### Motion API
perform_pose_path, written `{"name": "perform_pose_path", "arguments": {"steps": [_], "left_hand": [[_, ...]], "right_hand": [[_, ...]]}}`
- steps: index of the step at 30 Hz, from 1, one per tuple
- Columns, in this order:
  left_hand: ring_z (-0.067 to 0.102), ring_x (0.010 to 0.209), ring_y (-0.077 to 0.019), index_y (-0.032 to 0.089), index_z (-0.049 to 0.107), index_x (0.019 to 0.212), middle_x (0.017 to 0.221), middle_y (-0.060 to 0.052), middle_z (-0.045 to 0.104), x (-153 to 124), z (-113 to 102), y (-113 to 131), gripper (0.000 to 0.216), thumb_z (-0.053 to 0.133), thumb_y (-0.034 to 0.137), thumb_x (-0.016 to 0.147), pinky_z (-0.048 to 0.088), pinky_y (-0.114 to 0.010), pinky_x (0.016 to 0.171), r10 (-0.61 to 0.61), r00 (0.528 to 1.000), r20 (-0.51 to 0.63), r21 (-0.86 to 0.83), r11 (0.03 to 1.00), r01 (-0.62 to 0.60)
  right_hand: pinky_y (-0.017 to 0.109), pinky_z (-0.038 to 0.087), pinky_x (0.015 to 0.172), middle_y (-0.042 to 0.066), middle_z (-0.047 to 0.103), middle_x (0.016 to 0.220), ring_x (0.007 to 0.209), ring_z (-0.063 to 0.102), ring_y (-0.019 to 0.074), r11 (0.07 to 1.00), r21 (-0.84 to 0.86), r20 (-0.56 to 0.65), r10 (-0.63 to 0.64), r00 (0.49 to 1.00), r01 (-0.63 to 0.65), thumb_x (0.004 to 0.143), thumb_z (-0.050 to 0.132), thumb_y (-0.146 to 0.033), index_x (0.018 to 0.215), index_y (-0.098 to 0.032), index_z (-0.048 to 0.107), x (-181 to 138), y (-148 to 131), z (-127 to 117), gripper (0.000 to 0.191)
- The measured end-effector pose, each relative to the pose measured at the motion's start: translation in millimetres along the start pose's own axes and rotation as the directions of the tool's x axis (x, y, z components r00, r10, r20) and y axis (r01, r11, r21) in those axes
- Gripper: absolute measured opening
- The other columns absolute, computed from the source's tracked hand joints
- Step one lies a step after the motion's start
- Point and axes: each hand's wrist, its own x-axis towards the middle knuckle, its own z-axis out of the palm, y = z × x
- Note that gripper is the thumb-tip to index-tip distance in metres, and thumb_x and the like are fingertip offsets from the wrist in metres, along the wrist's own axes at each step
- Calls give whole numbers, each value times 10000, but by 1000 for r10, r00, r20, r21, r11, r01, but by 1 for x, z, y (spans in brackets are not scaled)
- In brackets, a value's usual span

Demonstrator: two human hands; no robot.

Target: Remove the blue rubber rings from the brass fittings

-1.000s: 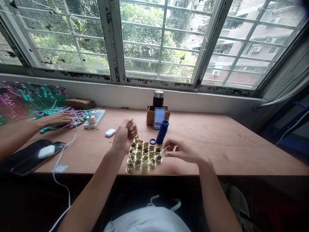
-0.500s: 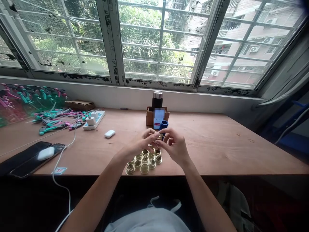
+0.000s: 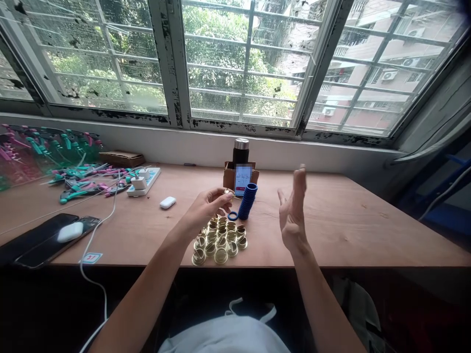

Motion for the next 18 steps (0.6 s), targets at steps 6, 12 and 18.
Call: {"name": "perform_pose_path", "arguments": {"steps": [6, 12, 18], "left_hand": [[675, 772, -175, 168, 774, 1003, 889, -88, 699, 1, -2, -2, 302, 790, 438, 870, 526, -235, 630, 15, 1000, -2, -49, 999, -15], [675, 790, -175, 170, 770, 1005, 888, -85, 699, 1, -2, 0, 341, 792, 477, 859, 523, -237, 628, 9, 999, -39, -22, 1000, -10], [664, 793, -182, 181, 769, 1026, 869, -80, 695, -1, -2, 4, 358, 786, 496, 858, 515, -245, 624, 24, 999, -48, 31, 999, -22]], "right_hand": [[475, 656, 713, -54, -282, 1702, 1556, 115, 568, 993, 118, -105, -13, 994, 26, 767, 518, -939, 1524, -587, -295, 5, 7, -14, 1166], [264, 535, 472, 66, 178, 1717, 1396, 510, 483, 968, 250, -160, 80, 984, -38, 820, 460, -919, 1592, -566, -118, 3, 5, -26, 1027], [420, 617, 656, 78, 754, 1093, 663, 713, 255, 974, 190, -143, 155, 977, -127, 945, 518, -729, 1647, -441, -107, 0, 2, -28, 983]]}}
